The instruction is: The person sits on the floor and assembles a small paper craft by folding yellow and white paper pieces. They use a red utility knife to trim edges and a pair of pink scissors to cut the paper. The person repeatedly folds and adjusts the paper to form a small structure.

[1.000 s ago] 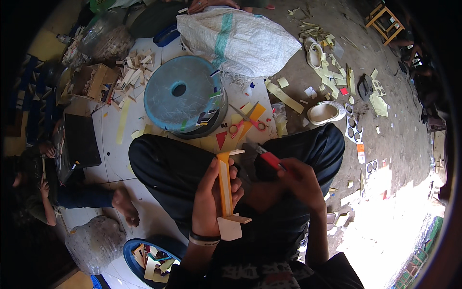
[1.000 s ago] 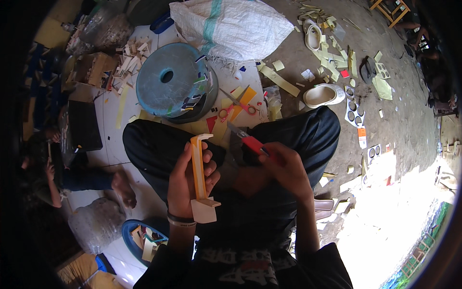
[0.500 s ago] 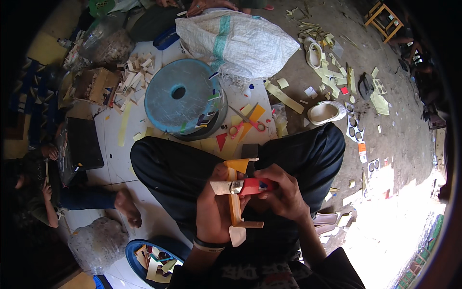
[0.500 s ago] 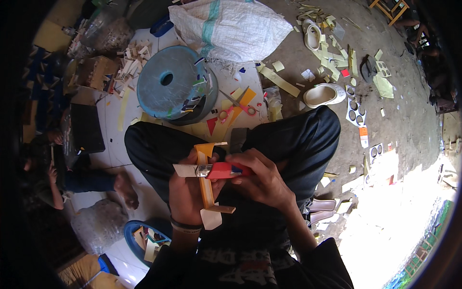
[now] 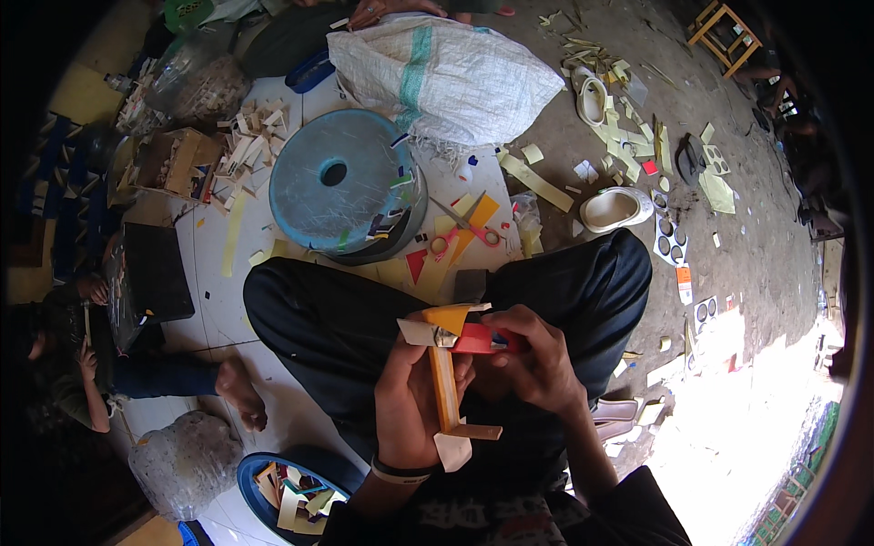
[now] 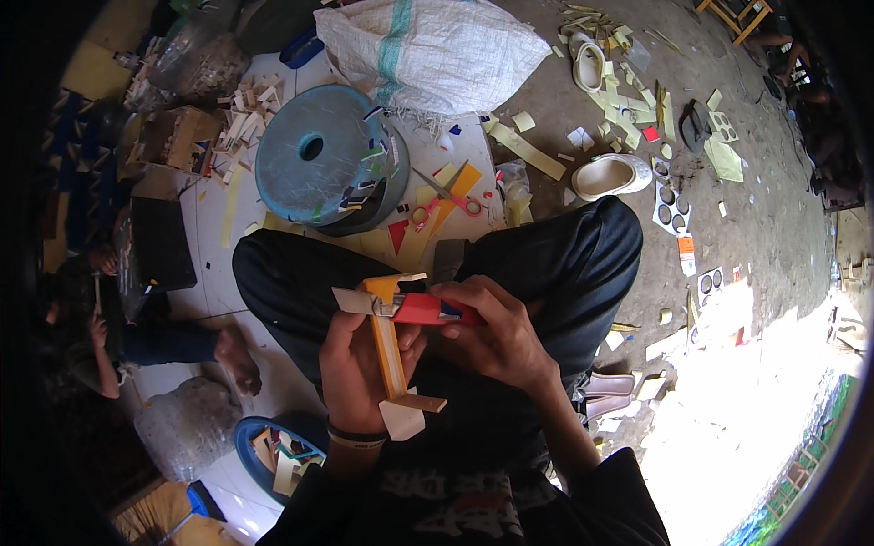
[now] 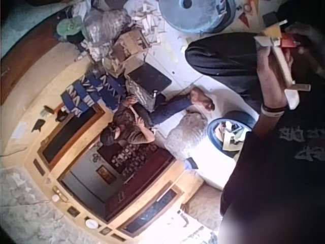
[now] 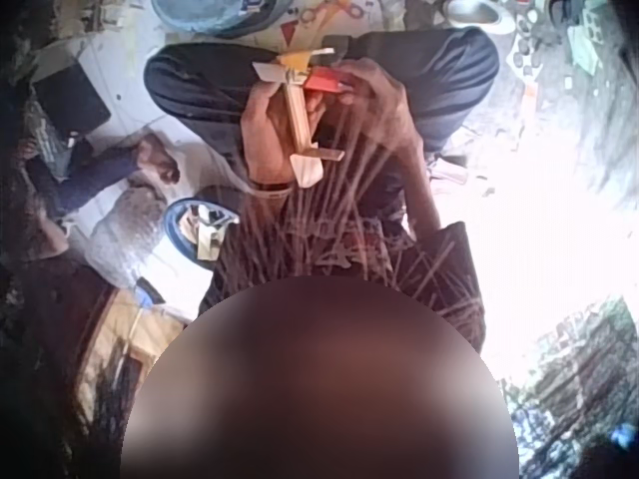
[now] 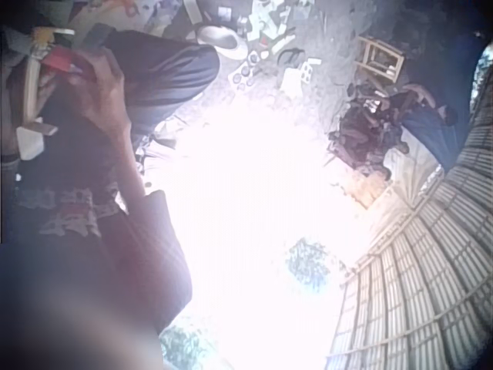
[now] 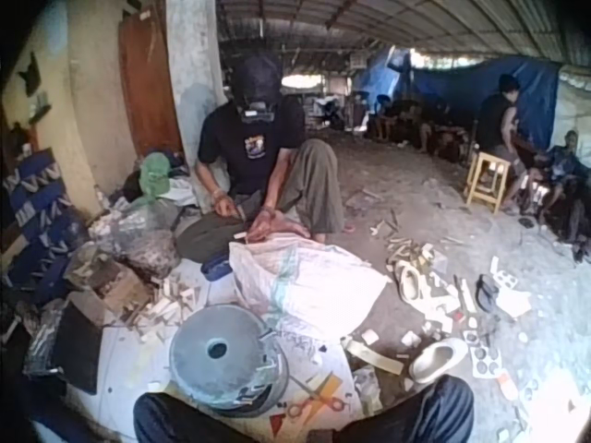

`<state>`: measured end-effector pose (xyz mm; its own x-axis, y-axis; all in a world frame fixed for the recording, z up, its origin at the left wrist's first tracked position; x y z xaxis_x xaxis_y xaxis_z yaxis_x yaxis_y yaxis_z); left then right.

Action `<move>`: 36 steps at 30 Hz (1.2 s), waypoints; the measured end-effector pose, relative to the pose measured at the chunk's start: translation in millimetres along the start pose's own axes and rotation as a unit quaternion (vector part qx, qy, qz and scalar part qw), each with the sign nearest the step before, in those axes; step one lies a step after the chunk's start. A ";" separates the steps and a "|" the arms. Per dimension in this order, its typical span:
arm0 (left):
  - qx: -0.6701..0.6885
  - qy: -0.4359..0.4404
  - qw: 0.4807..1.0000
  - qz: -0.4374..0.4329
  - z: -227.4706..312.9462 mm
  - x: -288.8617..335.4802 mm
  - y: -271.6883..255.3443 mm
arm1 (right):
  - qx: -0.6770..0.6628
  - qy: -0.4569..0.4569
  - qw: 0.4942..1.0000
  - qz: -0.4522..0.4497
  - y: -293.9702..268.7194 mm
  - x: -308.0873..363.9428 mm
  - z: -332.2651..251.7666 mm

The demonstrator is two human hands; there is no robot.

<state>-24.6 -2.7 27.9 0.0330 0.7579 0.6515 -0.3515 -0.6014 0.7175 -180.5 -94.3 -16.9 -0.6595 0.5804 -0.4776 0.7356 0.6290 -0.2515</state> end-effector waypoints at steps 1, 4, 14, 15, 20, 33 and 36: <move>0.009 0.003 1.000 0.001 -0.7 0.1 -0.5 | 0.001 0.002 1.000 0.000 -0.2 0.0 0.0; 0.037 0.003 0.999 -0.018 -1.3 0.8 -2.5 | 0.004 0.003 1.000 0.000 0.7 0.0 0.7; 0.041 -0.014 0.999 0.023 -0.4 -1.2 -6.5 | -0.002 -0.007 1.000 0.010 -0.2 1.2 0.8; 0.039 -0.014 0.999 0.023 -0.6 -1.2 -6.1 | 0.001 -0.008 1.000 0.010 -0.8 1.3 0.5; 0.020 -0.016 1.000 -0.006 -1.2 -2.8 -4.6 | 0.001 -0.018 1.000 0.018 -1.7 -0.2 -0.3; -0.031 -0.005 0.999 -0.034 1.6 -6.3 -22.5 | -0.003 -0.009 1.000 0.028 -11.0 -2.4 -6.4; -0.023 0.001 1.000 -0.019 0.1 -4.6 -20.5 | 0.000 -0.009 1.000 0.025 -12.2 -1.7 -7.2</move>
<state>-17.4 6.2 10.2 0.0441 0.7804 0.6237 -0.3933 -0.5603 0.7289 -189.4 -99.2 -7.0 -0.6196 0.6017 -0.5040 0.7673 0.5996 -0.2275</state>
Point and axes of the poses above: each hand's wrist, its own x-axis away from the middle knuckle, its own y-axis out of the palm, z = x × y, the point moved 2 cm from there along -x, towards the middle knuckle, and after that the axes turned 15 degrees about -y, right-handed, at the moved point
